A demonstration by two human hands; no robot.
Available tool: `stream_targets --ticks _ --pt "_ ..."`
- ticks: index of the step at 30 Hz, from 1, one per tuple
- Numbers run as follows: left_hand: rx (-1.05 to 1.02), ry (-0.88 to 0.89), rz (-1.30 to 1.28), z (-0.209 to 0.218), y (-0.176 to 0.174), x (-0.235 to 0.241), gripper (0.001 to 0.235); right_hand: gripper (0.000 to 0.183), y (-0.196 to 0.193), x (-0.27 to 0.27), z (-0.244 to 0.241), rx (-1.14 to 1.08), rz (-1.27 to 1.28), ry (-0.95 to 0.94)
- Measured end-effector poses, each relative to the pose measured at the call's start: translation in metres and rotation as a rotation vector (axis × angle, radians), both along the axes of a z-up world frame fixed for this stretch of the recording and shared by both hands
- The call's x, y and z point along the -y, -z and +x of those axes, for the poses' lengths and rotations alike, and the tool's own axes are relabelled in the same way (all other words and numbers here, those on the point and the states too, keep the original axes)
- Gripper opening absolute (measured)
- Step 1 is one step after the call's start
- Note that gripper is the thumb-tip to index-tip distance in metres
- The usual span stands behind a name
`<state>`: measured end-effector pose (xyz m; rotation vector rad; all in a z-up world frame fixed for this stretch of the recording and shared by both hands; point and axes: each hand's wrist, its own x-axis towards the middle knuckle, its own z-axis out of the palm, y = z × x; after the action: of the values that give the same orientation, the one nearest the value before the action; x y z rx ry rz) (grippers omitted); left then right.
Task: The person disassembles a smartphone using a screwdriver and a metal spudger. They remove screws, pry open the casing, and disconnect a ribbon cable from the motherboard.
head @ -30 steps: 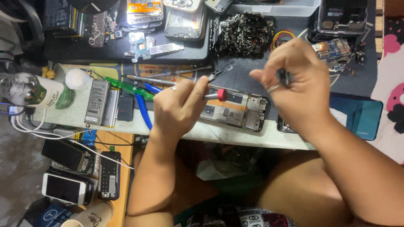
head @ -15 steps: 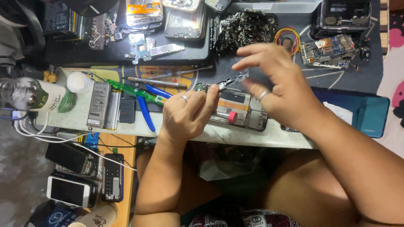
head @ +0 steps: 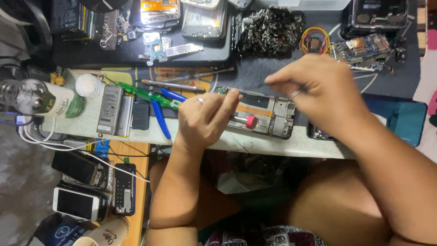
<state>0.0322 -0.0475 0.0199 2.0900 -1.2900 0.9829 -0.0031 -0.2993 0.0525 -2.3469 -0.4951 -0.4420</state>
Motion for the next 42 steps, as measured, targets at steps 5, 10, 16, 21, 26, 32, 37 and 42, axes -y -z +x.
stream_targets --ticks 5,10,16,21,26,32,37,42 --pt "-0.118 -0.018 -0.18 0.001 0.012 -0.003 0.019 0.016 -0.006 0.012 -0.004 -0.117 0.297 0.267" --pt "-0.147 -0.1 -0.409 -0.006 0.022 -0.016 0.036 0.02 -0.008 0.018 -0.005 0.13 0.092 0.129" --pt "-0.109 -0.045 -0.811 -0.002 0.026 -0.016 0.062 0.019 -0.001 -0.002 0.0 0.001 -0.023 0.085" --pt "-0.057 -0.008 -0.906 0.012 0.03 -0.02 0.064 0.006 0.015 -0.011 0.003 0.22 -0.322 0.063" --pt "-0.298 0.057 -0.917 0.007 0.039 -0.029 0.061 0.007 0.026 0.0 0.002 0.237 -0.42 0.093" --pt "-0.527 0.229 -1.009 0.004 0.044 -0.029 0.031 0.011 0.032 -0.002 0.002 0.295 -0.42 0.113" --pt "-0.57 0.258 -0.992 0.007 0.041 -0.025 0.015 0.007 0.03 -0.013 0.005 0.242 -0.547 0.097" --pt "-0.555 0.151 -0.938 0.007 0.039 -0.022 0.024 0.01 0.021 -0.02 0.0 0.183 -0.586 0.093"
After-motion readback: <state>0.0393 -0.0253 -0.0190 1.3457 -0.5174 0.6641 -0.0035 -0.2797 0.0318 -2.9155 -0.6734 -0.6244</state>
